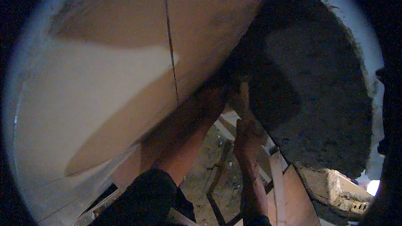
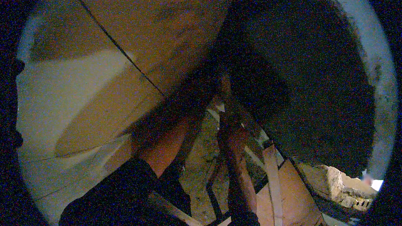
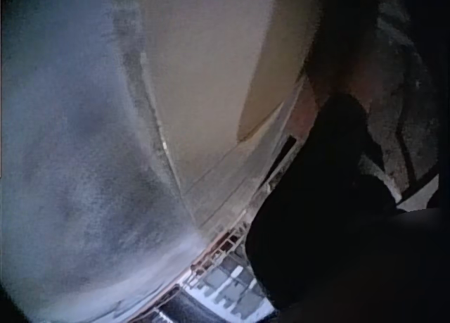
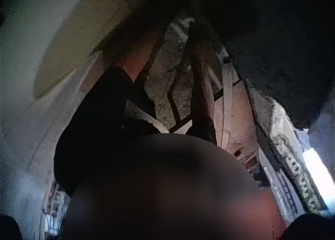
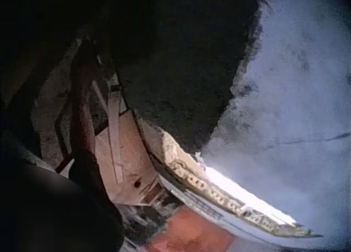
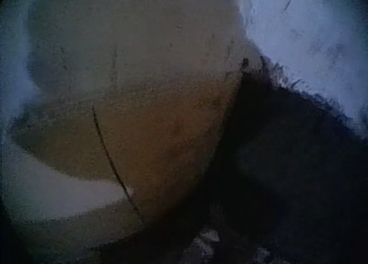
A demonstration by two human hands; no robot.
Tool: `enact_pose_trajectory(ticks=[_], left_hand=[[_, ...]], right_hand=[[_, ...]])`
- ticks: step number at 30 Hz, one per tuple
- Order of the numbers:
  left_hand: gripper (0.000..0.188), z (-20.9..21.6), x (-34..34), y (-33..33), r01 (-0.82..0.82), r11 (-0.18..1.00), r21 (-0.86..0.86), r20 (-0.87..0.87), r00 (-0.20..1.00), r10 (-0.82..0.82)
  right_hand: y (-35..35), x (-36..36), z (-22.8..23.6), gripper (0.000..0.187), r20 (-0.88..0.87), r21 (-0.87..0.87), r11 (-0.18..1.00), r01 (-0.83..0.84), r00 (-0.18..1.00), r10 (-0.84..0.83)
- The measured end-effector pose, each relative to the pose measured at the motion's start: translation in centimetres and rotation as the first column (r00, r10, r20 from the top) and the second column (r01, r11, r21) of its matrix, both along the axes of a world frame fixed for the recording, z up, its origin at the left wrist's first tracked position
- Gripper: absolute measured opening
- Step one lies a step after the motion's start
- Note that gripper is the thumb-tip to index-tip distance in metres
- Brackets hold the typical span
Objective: The person assembles a wooden cabinet frame by hammering nails into joints and cutting a wooden plank with a hand saw. They position the plank against the wall, secure it with nails, then saw the plank to length on a workbench.
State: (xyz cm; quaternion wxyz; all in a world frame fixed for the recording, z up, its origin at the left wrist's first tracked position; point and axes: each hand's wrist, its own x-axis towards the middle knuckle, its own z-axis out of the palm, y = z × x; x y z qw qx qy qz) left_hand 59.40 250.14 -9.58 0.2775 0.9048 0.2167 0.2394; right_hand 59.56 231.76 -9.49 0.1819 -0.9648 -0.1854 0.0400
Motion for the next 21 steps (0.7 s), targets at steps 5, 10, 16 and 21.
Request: enact_pose_trajectory(ticks=[5, 10, 16, 21], left_hand=[[0.028, -0.2, 0.0, -0.1, 0.006, 1.000, -0.003, 0.008, 1.000, -0.006], [0.028, 0.4, -0.1, 0.0, 0.017, 1.000, -0.017, 0.017, 1.000, -0.017], [0.029, 1.5, -4.5, 0.2, 0.038, 0.999, -0.037, 0.034, 0.999, -0.037], [0.029, 2.1, -7.3, -1.2, 0.046, 0.998, -0.052, -0.010, 0.999, -0.046]], right_hand=[[-0.5, 0.6, 0.4, 0.044, 0.090, -0.178, 0.966, -0.185, 0.975, 0.203], [0.5, 0.5, 2.0, 0.043, -0.050, 0.016, 0.990, -0.138, 0.989, 0.139], [-0.8, -1.8, 5.7, 0.044, -0.053, 0.244, 0.969, -0.033, 0.997, 0.047], [-1.9, -1.4, 4.5, 0.041, 0.034, 0.251, 0.965, -0.069, 0.997, 0.063]])
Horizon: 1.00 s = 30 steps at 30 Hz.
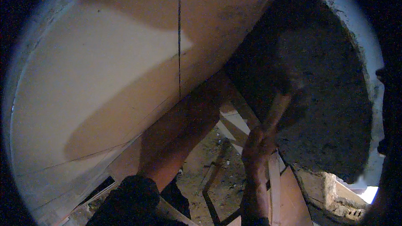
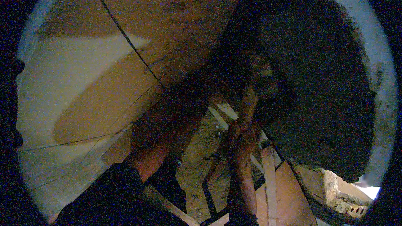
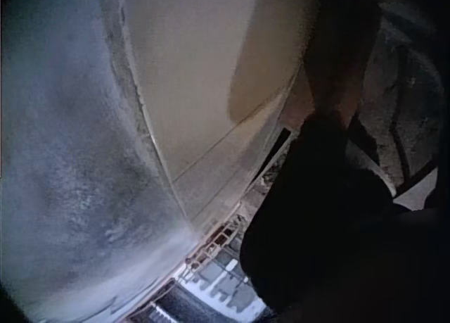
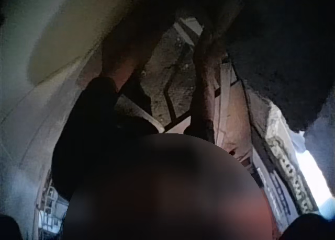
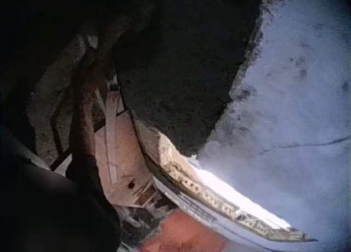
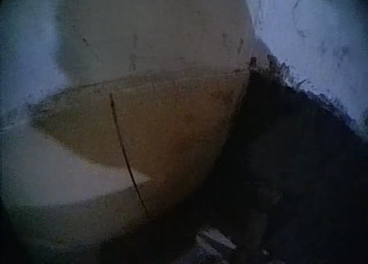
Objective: The person assembles a wooden cabinet frame by hammering nails into joints and cutting a wooden plank with a hand saw. They position the plank against the wall, secure it with nails, then saw the plank to length on a workbench.
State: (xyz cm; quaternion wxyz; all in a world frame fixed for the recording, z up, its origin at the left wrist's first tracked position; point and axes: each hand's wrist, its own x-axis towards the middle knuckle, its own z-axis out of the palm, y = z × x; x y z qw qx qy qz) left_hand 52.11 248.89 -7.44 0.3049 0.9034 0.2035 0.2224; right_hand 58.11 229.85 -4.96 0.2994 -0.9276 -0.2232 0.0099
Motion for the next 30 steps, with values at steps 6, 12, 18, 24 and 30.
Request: enact_pose_trajectory(ticks=[6, 12, 18, 24, 30], left_hand=[[0.030, 0.8, -0.4, -0.4, -0.012, 1.000, -0.009, 0.001, 1.000, 0.012], [0.032, -1.2, 0.6, -0.7, 0.017, 0.994, 0.109, -0.205, 0.979, 0.006], [0.029, -0.9, 0.2, 0.9, 0.075, 0.997, -0.013, 0.080, 0.994, -0.073], [0.032, -0.3, 0.4, 0.6, 0.013, 0.998, 0.056, -0.079, 0.997, -0.009], [0.032, -1.4, -0.1, 0.6, 0.018, 0.999, 0.049, -0.062, 0.998, -0.015]], right_hand=[[1.9, 2.3, -5.2, 0.039, -0.026, -0.020, 0.981, -0.192, 0.981, 0.192], [-1.0, 1.1, -5.2, 0.038, -0.030, 0.248, 0.963, 0.102, 0.995, -0.098], [1.9, -0.2, -8.3, 0.033, 0.093, 0.052, 0.996, -0.070, 0.994, 0.065], [0.1, 2.2, -8.5, 0.035, 0.045, 0.169, 0.984, -0.053, 0.998, 0.046], [0.4, 1.1, -11.6, 0.035, 0.084, -0.040, 0.995, -0.089, 0.992, 0.092]])
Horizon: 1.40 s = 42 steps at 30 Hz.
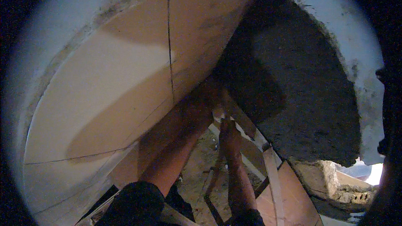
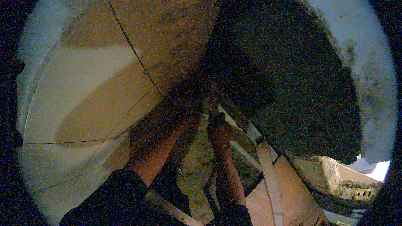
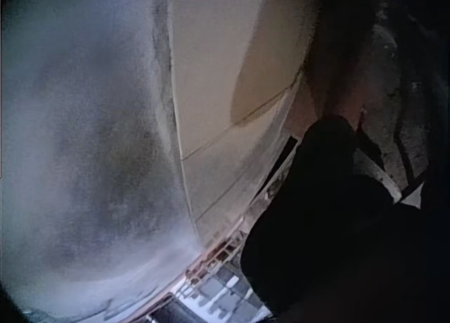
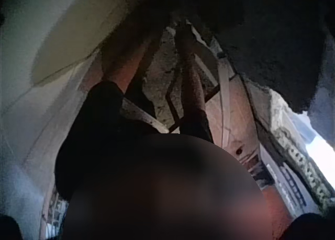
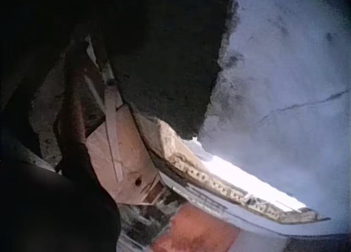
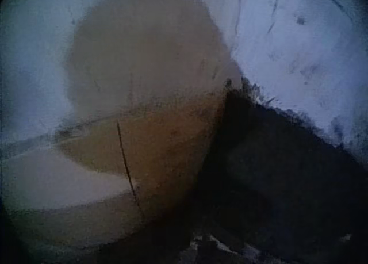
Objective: The person assembles a wooden cabinet frame by hammering nails into joints and cutting a wooden plank with a hand saw. They position the plank against the wall, secure it with nails, then saw the plank to length on a workbench.
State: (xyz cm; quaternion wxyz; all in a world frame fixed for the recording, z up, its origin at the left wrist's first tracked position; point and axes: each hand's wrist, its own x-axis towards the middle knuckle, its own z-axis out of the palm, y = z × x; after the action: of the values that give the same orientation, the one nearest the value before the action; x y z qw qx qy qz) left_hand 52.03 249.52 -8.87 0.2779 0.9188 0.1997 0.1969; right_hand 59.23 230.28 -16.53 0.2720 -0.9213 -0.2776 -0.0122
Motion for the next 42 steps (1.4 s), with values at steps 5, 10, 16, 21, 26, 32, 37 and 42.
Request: enact_pose_trajectory(ticks=[5, 10, 16, 21, 26, 32, 37, 42], left_hand=[[0.032, 0.2, -0.1, 0.0, 0.006, 1.000, -0.011, -0.007, 1.000, -0.006], [0.033, 0.1, -0.1, -0.1, 0.003, 1.000, -0.025, 0.010, 1.000, -0.002], [0.033, 0.3, -0.8, 0.1, -0.002, 0.999, -0.039, 0.010, 1.000, 0.003], [0.034, -0.3, -1.5, 0.0, -0.002, 0.999, -0.042, 0.028, 1.000, 0.003], [0.035, -1.9, -3.1, 0.7, -0.024, 0.998, -0.061, 0.093, 0.995, 0.030], [0.036, -3.7, -9.1, -3.8, -0.020, 0.927, -0.375, 0.167, 0.982, 0.089], [0.037, -6.2, -18.3, -15.8, 0.165, 0.250, -0.954, 0.117, 0.974, -0.195], [0.078, -6.5, -23.1, -23.7, -0.077, -0.381, -0.921, -0.030, 0.991, -0.128]], right_hand=[[2.3, -2.5, 0.1, 0.039, -0.045, 0.236, 0.969, 0.074, 0.997, -0.065], [2.6, -2.5, 3.9, 0.044, -0.246, 0.115, 0.993, 0.021, 0.969, 0.008], [3.4, -2.5, 1.8, 0.041, -0.128, 0.031, 0.996, 0.082, 0.989, -0.077], [3.1, -1.8, 0.5, 0.041, -0.199, -0.305, 0.951, 0.047, 0.974, -0.112], [-2.6, -8.6, 4.9, 0.043, -0.434, -0.002, 0.987, 0.161, 0.889, -0.146], [-14.8, -22.6, 9.7, 0.029, -0.509, 0.165, 0.965, 0.204, 0.856, -0.094], [-20.3, -27.6, 8.6, 0.019, -0.430, 0.160, 0.946, 0.283, 0.882, -0.192], [-19.5, -30.1, 5.8, 0.018, -0.495, 0.369, 0.871, 0.326, 0.861, -0.113]])
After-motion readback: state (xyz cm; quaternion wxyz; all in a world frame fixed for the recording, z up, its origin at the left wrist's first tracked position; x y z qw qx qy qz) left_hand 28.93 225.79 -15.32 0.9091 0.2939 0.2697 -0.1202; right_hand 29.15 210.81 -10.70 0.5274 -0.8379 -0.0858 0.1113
